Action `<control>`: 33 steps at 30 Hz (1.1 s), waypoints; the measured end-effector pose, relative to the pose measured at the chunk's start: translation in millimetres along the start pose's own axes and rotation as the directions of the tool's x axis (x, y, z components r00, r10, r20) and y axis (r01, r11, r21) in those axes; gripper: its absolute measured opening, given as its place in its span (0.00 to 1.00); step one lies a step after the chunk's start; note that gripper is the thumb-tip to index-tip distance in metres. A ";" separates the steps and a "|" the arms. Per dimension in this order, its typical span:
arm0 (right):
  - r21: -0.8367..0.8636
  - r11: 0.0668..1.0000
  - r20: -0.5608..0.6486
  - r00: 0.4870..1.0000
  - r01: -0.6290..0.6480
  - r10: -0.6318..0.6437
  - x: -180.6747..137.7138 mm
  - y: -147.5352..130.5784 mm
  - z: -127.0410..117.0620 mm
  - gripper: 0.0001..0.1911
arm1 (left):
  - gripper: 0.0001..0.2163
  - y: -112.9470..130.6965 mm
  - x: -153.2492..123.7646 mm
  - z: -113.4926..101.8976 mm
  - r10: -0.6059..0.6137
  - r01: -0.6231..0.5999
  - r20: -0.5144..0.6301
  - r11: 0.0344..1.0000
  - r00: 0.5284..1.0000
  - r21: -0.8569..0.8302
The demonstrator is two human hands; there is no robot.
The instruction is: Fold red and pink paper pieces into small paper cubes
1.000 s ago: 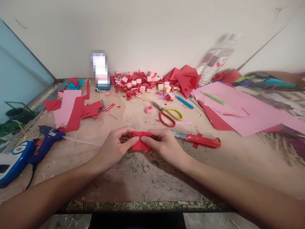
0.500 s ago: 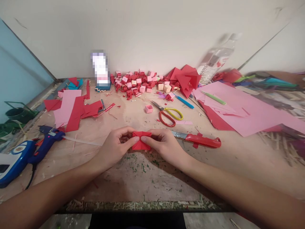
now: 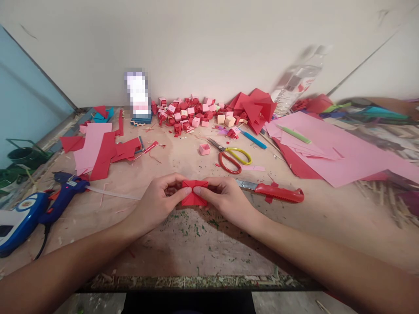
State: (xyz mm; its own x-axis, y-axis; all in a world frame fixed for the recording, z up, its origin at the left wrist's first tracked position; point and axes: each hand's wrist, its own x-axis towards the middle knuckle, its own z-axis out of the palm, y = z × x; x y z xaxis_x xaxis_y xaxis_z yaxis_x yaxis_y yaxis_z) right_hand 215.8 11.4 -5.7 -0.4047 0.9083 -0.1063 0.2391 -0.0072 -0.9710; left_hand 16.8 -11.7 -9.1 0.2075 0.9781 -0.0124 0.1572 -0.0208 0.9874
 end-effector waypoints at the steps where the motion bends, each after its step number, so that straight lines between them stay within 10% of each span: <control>1: 0.001 1.000 0.000 1.000 0.000 0.000 0.0 -0.3 0.1 0.13 | 0.06 -0.2 0.1 0.0 -0.003 0.003 0.001 1.000 1.000 -0.001; 33: -0.004 1.000 -0.007 1.000 0.010 -0.010 -0.3 -0.6 0.4 0.13 | 0.06 -0.1 -0.6 -0.3 -0.007 0.007 0.002 1.000 1.000 0.007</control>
State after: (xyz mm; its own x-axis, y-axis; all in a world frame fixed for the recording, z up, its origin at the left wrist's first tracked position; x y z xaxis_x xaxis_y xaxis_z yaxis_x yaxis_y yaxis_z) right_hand 215.4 11.0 -5.1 -0.4013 0.9110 -0.0951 0.2383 0.0035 -0.9712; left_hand 16.3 -12.2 -9.1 0.2080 0.9779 -0.0193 0.1653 -0.0157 0.9861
